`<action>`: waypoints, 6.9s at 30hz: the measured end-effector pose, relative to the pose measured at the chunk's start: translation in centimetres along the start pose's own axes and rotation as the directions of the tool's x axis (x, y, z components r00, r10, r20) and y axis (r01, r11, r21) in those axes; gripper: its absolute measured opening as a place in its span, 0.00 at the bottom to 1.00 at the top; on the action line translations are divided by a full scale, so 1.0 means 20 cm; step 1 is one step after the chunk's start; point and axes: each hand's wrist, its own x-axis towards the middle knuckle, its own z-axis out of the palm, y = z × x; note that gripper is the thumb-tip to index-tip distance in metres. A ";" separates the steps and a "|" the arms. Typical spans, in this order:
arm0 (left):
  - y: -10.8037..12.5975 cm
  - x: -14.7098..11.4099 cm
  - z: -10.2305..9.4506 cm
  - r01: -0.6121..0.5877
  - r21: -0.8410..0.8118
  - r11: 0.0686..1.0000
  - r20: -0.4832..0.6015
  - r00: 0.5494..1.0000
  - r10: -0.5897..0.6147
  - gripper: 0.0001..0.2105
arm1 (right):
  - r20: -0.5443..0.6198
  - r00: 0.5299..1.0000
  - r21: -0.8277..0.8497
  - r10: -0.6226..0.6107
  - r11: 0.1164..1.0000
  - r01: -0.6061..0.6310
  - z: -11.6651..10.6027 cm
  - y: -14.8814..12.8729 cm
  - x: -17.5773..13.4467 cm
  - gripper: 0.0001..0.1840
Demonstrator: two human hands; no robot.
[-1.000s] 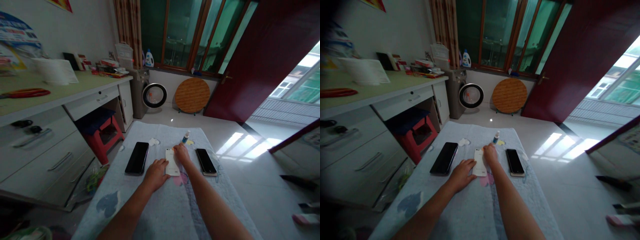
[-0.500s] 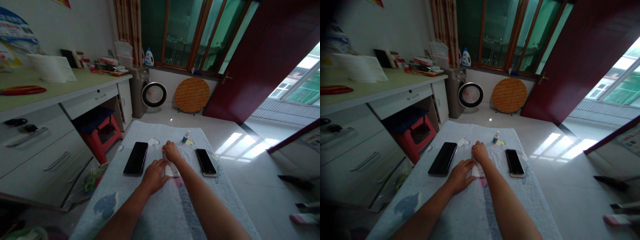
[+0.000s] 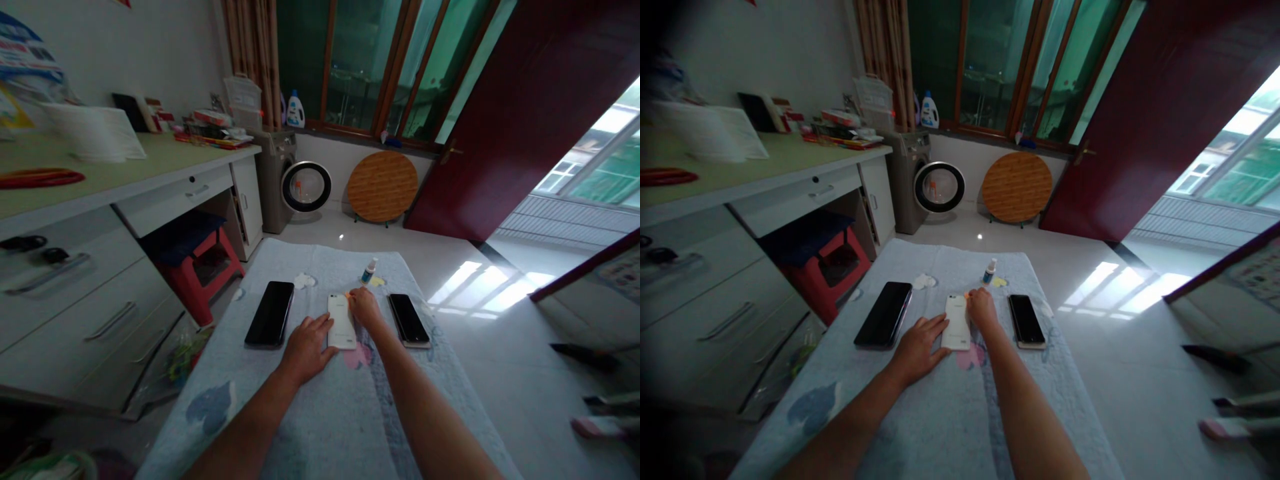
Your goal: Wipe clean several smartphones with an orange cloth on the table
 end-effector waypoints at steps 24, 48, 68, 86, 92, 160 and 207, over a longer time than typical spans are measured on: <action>-0.01 0.00 0.01 -0.030 -0.005 1.000 -0.005 1.000 0.030 0.27 | -0.024 0.994 0.239 0.105 0.966 -0.096 0.00 -0.06 -0.54 0.10; -0.02 0.00 -0.02 -0.017 -0.036 0.999 0.033 0.999 0.018 0.27 | 0.139 0.976 -0.054 -0.165 0.983 0.174 0.02 -0.16 0.17 0.15; -0.03 -0.01 0.06 -0.021 -0.135 0.991 -0.148 0.989 0.001 0.45 | 0.082 0.835 0.100 -0.544 0.838 0.536 -0.02 -0.22 -0.33 0.10; -0.03 0.00 0.03 0.065 -0.121 0.990 -0.016 0.998 -0.068 0.40 | -0.055 0.978 0.141 -0.203 0.968 0.209 -0.02 -0.15 -0.15 0.11; -0.03 0.00 0.02 0.070 -0.089 0.994 -0.008 0.997 -0.071 0.36 | -0.042 0.996 0.076 -0.081 0.994 0.084 0.02 -0.15 0.01 0.13; -0.03 0.01 -0.02 -0.031 -0.081 0.996 0.048 0.998 0.035 0.25 | -0.043 0.995 -0.008 0.085 0.996 -0.085 0.01 -0.09 -0.07 0.15; -0.03 0.00 -0.02 -0.064 -0.065 0.996 0.023 0.998 0.065 0.26 | -0.008 0.969 0.276 -0.247 0.931 0.240 -0.07 -0.21 -0.52 0.09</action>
